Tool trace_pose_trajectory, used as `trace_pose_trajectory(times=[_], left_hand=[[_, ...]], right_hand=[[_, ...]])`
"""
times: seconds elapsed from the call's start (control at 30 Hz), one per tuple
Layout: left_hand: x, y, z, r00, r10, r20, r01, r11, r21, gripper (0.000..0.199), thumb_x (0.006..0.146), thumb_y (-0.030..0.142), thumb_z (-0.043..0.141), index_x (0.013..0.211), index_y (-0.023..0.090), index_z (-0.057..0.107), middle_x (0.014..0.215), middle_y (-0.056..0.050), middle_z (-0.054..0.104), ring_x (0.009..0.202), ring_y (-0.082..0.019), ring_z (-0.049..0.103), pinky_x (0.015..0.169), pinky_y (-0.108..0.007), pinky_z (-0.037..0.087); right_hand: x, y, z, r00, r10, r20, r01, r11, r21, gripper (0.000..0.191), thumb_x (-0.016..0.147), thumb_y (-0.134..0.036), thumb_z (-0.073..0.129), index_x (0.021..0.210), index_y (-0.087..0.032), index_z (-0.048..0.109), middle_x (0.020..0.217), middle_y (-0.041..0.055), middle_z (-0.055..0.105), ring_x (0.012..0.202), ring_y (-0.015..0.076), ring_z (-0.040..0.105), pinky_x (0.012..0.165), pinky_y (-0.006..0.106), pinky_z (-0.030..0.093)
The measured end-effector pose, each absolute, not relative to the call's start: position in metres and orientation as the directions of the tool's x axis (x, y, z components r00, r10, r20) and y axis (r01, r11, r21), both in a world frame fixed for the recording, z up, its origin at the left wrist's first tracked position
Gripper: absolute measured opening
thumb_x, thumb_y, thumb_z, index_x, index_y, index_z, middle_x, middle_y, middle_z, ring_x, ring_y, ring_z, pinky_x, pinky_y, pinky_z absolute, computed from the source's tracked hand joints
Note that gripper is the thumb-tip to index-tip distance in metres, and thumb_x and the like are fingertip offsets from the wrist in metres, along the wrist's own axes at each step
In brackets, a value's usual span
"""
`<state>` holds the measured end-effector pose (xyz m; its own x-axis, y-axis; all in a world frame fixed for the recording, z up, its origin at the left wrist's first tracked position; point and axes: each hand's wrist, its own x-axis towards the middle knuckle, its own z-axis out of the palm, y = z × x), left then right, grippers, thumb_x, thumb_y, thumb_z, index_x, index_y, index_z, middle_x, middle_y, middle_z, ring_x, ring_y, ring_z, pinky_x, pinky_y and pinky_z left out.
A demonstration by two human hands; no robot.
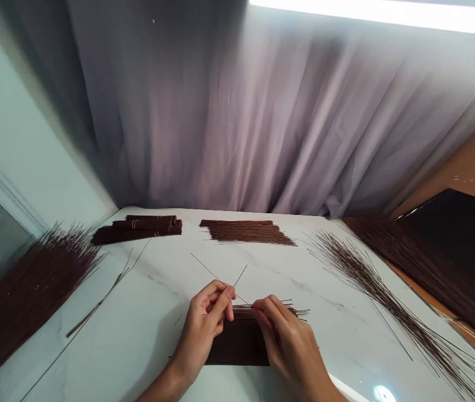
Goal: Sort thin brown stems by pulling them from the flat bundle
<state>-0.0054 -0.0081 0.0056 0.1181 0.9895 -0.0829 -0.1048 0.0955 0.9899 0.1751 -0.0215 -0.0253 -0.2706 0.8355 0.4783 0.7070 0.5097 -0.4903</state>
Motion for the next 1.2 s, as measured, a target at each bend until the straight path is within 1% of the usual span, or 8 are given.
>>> trace_pose_trajectory(times=[0.17, 0.3, 0.47, 0.6, 0.8, 0.93, 1.07, 1.2], left_hand=[[-0.014, -0.018, 0.025, 0.412, 0.909, -0.055, 0.019, 0.052, 0.998, 0.032, 0.098, 0.044, 0.059, 0.078, 0.019, 0.062, 0.059, 0.005, 0.052, 0.058, -0.01, 0.041, 0.06, -0.021, 0.036], [-0.014, -0.028, 0.031, 0.686, 0.708, -0.166, 0.298, -0.065, 0.952, 0.027, 0.095, 0.038, 0.063, 0.076, 0.02, 0.07, 0.061, 0.003, 0.061, 0.062, -0.014, 0.054, 0.069, -0.024, 0.041], [-0.005, -0.02, 0.013, 0.481, 0.873, -0.079, 0.329, -0.096, 0.939, 0.039, 0.099, 0.043, 0.054, 0.067, 0.02, 0.062, 0.067, 0.001, 0.06, 0.068, -0.016, 0.056, 0.068, -0.024, 0.042], [-0.01, -0.005, 0.01, 0.297, 0.944, -0.144, 0.109, 0.116, 0.987, 0.038, 0.096, 0.055, 0.055, 0.082, 0.02, 0.061, 0.059, 0.005, 0.053, 0.045, -0.01, 0.031, 0.042, -0.021, 0.028], [-0.016, -0.013, 0.034, 0.477, 0.856, -0.199, 0.021, 0.215, 0.976, 0.033, 0.096, 0.047, 0.058, 0.08, 0.019, 0.062, 0.055, 0.004, 0.053, 0.049, -0.01, 0.032, 0.047, -0.021, 0.026], [-0.008, -0.023, 0.042, 0.643, 0.708, -0.292, 0.191, 0.221, 0.956, 0.024, 0.093, 0.034, 0.061, 0.075, 0.019, 0.064, 0.056, 0.003, 0.055, 0.052, -0.011, 0.038, 0.054, -0.023, 0.03], [-0.004, -0.02, 0.035, 0.521, 0.811, -0.267, 0.319, 0.105, 0.942, 0.031, 0.096, 0.034, 0.056, 0.069, 0.02, 0.059, 0.06, 0.003, 0.057, 0.06, -0.013, 0.048, 0.061, -0.023, 0.036], [-0.009, -0.011, 0.021, 0.285, 0.943, -0.17, 0.212, 0.111, 0.971, 0.036, 0.098, 0.047, 0.053, 0.076, 0.02, 0.06, 0.062, 0.003, 0.056, 0.055, -0.012, 0.045, 0.051, -0.022, 0.033]], right_hand=[[0.208, -0.008, 0.014, -0.468, 0.864, 0.184, 0.454, 0.414, -0.789, 0.026, 0.105, -0.033, 0.046, 0.09, -0.021, 0.063, 0.078, 0.0003, 0.066, 0.068, 0.0133, 0.059, 0.061, 0.022, 0.046], [0.231, -0.009, 0.05, -0.644, 0.735, 0.212, 0.457, 0.592, -0.664, 0.023, 0.105, -0.023, 0.048, 0.09, -0.022, 0.065, 0.084, 0.0, 0.069, 0.076, 0.0131, 0.06, 0.068, 0.023, 0.044], [0.212, -0.026, 0.036, -0.579, 0.58, 0.573, 0.556, 0.795, -0.242, 0.022, 0.102, -0.012, 0.043, 0.088, -0.02, 0.057, 0.069, -0.0002, 0.059, 0.06, 0.0141, 0.051, 0.055, 0.027, 0.034], [0.195, -0.031, 0.002, -0.394, 0.683, 0.615, 0.508, 0.72, -0.473, 0.014, 0.101, -0.012, 0.047, 0.092, -0.021, 0.054, 0.07, -0.0019, 0.06, 0.054, 0.01, 0.052, 0.05, 0.022, 0.035], [0.201, -0.014, -0.003, -0.447, 0.839, 0.31, 0.474, 0.517, -0.713, 0.025, 0.105, -0.03, 0.045, 0.083, -0.022, 0.054, 0.068, -0.0026, 0.059, 0.058, 0.0113, 0.053, 0.054, 0.021, 0.042], [0.223, -0.007, 0.029, -0.56, 0.762, 0.323, 0.554, 0.635, -0.537, 0.025, 0.106, -0.022, 0.041, 0.088, -0.023, 0.058, 0.077, 0.0005, 0.063, 0.069, 0.0142, 0.058, 0.059, 0.024, 0.044], [0.229, -0.014, 0.041, -0.649, 0.562, 0.512, 0.549, 0.812, -0.196, 0.028, 0.101, -0.008, 0.037, 0.094, -0.023, 0.059, 0.07, 0.0013, 0.064, 0.063, 0.0167, 0.058, 0.057, 0.028, 0.041], [0.212, -0.023, 0.014, -0.498, 0.626, 0.6, 0.542, 0.765, -0.349, 0.019, 0.1, -0.01, 0.043, 0.096, -0.023, 0.057, 0.069, 0.0, 0.064, 0.055, 0.0138, 0.055, 0.052, 0.026, 0.04]])
